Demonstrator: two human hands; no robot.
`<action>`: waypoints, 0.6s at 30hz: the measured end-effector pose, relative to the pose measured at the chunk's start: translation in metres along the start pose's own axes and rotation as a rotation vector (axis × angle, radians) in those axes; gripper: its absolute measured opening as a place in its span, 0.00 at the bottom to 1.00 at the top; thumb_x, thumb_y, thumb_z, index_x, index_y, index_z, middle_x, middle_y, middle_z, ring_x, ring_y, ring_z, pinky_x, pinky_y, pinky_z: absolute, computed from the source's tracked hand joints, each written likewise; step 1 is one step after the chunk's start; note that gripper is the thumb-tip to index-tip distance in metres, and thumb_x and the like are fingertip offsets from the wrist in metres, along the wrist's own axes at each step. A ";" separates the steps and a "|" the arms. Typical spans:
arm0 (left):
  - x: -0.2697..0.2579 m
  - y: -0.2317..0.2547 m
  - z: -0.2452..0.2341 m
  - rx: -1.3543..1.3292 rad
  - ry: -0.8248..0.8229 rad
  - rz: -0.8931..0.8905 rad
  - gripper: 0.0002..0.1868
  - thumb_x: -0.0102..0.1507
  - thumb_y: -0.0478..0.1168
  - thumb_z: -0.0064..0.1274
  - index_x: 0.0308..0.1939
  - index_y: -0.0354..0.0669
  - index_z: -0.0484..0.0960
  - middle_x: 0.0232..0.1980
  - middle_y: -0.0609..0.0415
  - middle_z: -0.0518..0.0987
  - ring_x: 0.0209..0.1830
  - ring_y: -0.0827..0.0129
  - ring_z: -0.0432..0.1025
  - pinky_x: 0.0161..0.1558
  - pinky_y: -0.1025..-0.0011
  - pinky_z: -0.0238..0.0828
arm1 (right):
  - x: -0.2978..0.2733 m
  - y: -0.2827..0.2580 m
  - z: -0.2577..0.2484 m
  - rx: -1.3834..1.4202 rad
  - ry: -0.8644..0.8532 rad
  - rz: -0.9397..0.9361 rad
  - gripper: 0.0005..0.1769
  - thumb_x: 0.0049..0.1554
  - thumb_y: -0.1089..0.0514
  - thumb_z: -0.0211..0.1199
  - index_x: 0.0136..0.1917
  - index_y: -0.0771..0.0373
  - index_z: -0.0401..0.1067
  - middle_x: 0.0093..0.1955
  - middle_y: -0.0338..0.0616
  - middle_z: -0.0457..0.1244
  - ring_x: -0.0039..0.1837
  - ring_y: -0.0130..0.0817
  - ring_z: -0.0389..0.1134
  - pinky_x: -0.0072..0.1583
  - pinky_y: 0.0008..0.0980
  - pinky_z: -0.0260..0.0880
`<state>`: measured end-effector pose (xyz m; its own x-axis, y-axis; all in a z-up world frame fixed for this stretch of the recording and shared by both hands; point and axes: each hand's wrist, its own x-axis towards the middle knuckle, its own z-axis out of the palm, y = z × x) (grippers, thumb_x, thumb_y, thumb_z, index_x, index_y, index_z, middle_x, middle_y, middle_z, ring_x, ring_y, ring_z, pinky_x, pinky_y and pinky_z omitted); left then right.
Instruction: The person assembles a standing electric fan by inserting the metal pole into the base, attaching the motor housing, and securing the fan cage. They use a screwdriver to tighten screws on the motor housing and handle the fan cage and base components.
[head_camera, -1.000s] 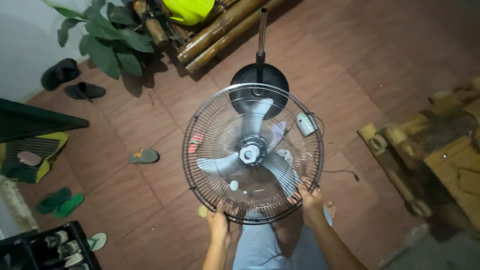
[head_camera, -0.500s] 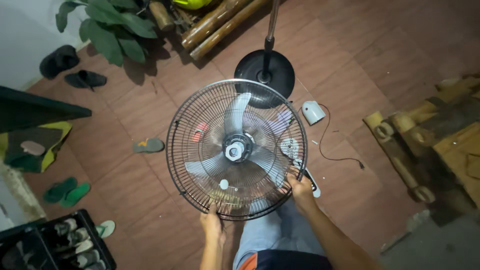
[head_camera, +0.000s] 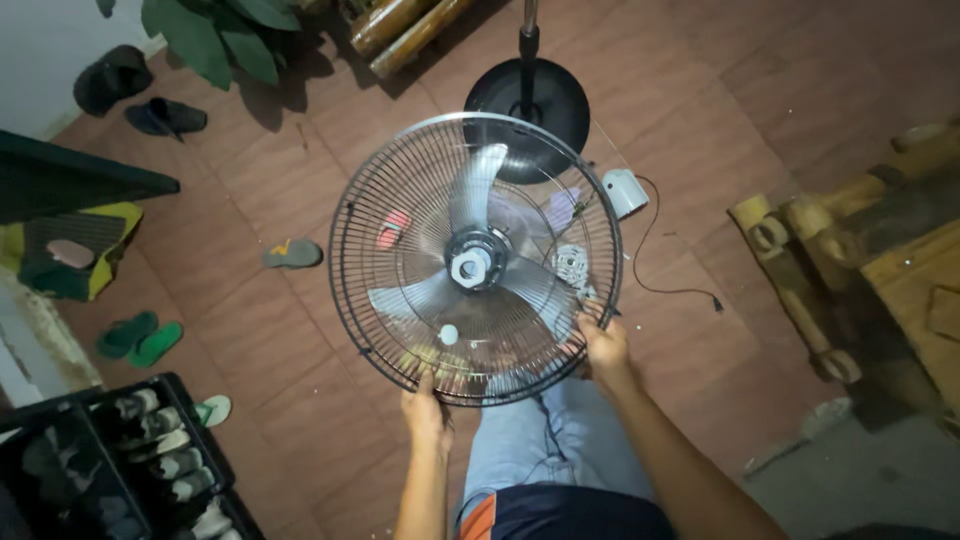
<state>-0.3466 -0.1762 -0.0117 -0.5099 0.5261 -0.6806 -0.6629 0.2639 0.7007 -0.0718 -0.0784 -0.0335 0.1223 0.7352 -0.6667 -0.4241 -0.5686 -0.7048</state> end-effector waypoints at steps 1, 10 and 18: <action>-0.003 0.002 0.001 -0.009 -0.010 0.022 0.18 0.68 0.31 0.45 0.63 0.36 0.74 0.57 0.50 0.79 0.52 0.62 0.75 0.54 0.62 0.74 | 0.001 0.002 0.000 0.008 -0.008 0.012 0.15 0.63 0.64 0.55 0.63 0.63 0.68 0.39 0.37 0.61 0.34 0.26 0.62 0.37 0.34 0.72; -0.027 0.010 -0.021 -0.066 0.024 0.047 0.19 0.69 0.31 0.42 0.65 0.39 0.72 0.59 0.49 0.79 0.52 0.63 0.76 0.53 0.62 0.77 | -0.021 -0.010 0.019 -0.022 -0.070 0.087 0.15 0.64 0.62 0.54 0.64 0.62 0.68 0.44 0.37 0.65 0.38 0.26 0.66 0.38 0.30 0.72; -0.042 0.019 -0.023 -0.078 0.052 -0.034 0.19 0.69 0.33 0.39 0.65 0.41 0.70 0.57 0.47 0.78 0.49 0.58 0.77 0.46 0.53 0.79 | -0.038 -0.022 0.028 -0.001 -0.143 0.076 0.14 0.64 0.62 0.53 0.62 0.62 0.71 0.45 0.37 0.65 0.40 0.26 0.66 0.38 0.29 0.70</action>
<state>-0.3504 -0.2116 0.0256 -0.5126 0.4748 -0.7154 -0.7201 0.2161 0.6593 -0.0920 -0.0833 0.0144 -0.0392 0.7350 -0.6769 -0.4261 -0.6250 -0.6540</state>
